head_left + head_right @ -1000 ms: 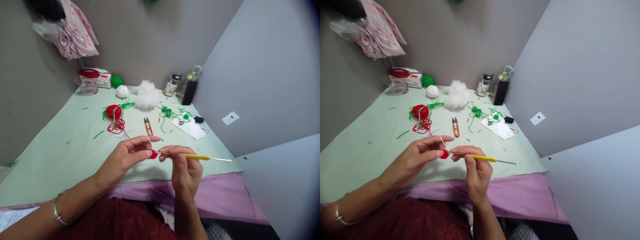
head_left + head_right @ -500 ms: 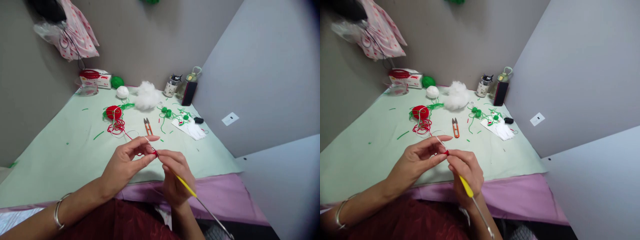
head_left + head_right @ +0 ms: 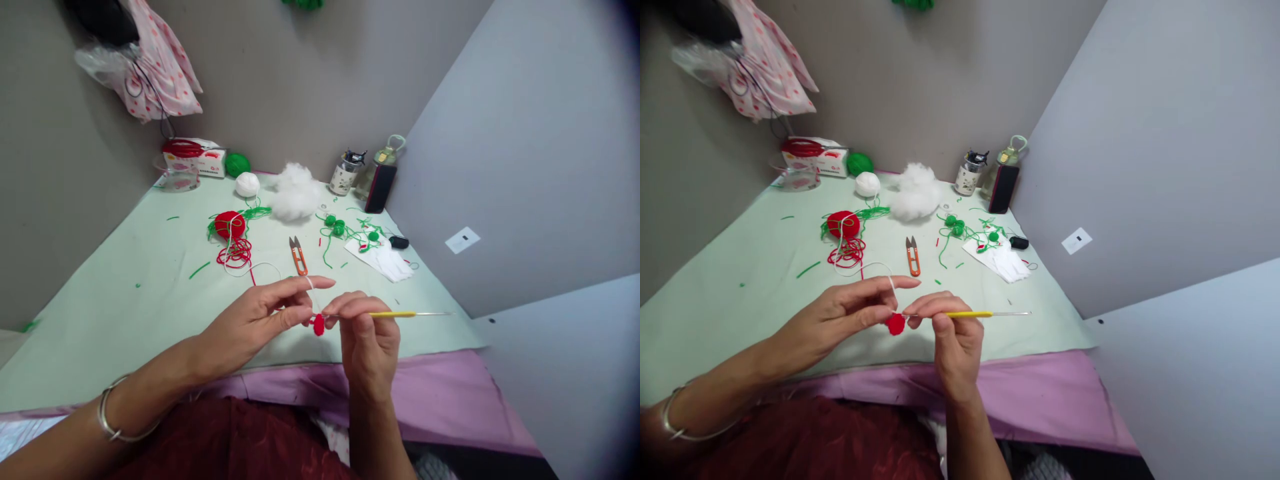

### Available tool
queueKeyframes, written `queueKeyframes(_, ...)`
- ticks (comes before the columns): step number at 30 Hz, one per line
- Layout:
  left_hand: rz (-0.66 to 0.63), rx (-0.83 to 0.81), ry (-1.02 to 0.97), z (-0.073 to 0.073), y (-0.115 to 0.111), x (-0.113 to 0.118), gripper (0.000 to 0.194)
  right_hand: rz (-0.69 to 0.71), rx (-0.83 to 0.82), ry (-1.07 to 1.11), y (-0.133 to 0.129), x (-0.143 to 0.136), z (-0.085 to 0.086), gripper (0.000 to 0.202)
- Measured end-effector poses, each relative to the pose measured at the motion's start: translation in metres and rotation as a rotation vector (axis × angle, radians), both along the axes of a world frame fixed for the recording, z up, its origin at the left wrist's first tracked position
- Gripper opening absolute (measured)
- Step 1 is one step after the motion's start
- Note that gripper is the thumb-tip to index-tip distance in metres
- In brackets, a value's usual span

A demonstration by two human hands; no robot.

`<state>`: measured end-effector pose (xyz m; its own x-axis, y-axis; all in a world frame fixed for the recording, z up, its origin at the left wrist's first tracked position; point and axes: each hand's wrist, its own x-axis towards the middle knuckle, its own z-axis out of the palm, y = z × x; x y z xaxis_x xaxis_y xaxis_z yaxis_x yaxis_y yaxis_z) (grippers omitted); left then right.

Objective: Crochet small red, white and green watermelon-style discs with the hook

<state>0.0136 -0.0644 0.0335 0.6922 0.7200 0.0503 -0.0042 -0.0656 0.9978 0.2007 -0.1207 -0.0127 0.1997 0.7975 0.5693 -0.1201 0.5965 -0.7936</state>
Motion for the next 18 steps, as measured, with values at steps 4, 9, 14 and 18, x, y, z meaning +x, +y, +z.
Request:
queueKeyframes(4, 0.087, 0.078, -0.021, -0.001, 0.000, 0.000, 0.034, -0.071, 0.050, -0.168, -0.005, 0.003, 0.002, 0.020)
queueKeyframes(9, 0.261, 0.313, -0.059, -0.008, -0.006, 0.004, 0.037, -0.278, 0.196, -0.501, -0.012, 0.002, 0.003, 0.023)
queueKeyframes(14, 0.375, 0.392, -0.116, -0.016, -0.011, 0.013, 0.036, -0.432, 0.278, -0.573, -0.013, -0.004, -0.006, 0.027)
queueKeyframes(18, 0.293, -0.044, -0.213, -0.017, -0.015, 0.019, 0.045, -0.657, 0.382, -0.754, -0.012, -0.007, -0.018, 0.039)
